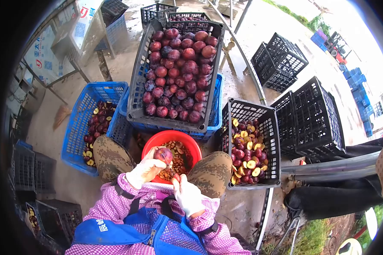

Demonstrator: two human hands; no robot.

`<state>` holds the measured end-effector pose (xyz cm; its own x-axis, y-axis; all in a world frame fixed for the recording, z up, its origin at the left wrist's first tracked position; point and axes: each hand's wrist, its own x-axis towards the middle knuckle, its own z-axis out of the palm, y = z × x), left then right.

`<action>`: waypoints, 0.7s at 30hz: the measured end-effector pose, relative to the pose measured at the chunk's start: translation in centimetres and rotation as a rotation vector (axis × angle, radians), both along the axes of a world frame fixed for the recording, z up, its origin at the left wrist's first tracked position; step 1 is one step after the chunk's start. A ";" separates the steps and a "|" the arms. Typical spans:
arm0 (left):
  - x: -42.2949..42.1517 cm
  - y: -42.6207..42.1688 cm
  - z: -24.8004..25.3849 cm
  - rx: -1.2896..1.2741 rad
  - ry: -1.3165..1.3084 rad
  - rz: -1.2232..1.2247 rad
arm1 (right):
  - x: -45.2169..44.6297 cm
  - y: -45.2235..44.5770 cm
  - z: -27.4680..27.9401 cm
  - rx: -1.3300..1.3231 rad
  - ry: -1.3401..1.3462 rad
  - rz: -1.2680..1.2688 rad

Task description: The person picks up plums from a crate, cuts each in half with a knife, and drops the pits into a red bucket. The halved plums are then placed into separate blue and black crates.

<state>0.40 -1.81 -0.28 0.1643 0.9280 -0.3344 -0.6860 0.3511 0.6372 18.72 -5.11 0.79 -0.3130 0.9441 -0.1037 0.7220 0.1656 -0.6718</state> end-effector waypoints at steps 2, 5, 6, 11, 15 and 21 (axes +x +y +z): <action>0.5 -0.3 0.1 -0.009 0.006 0.015 | -0.5 0.0 -1.1 0.011 -0.014 -0.021; 0.9 -0.5 0.9 -0.010 0.027 -0.066 | -0.5 0.2 -1.4 0.038 -0.018 -0.035; 0.6 -0.4 0.4 0.074 0.236 -0.069 | -0.4 0.3 -0.8 0.000 0.059 -0.014; 0.5 -0.2 -1.6 0.305 0.654 0.045 | -1.7 0.5 -0.5 -0.004 0.171 -0.035; 1.5 -0.2 -0.5 -0.057 -0.196 0.046 | -2.7 0.9 0.0 0.004 -0.010 -0.058; 1.4 0.9 0.3 0.226 0.493 0.188 | -3.3 0.8 0.5 0.022 0.206 -0.076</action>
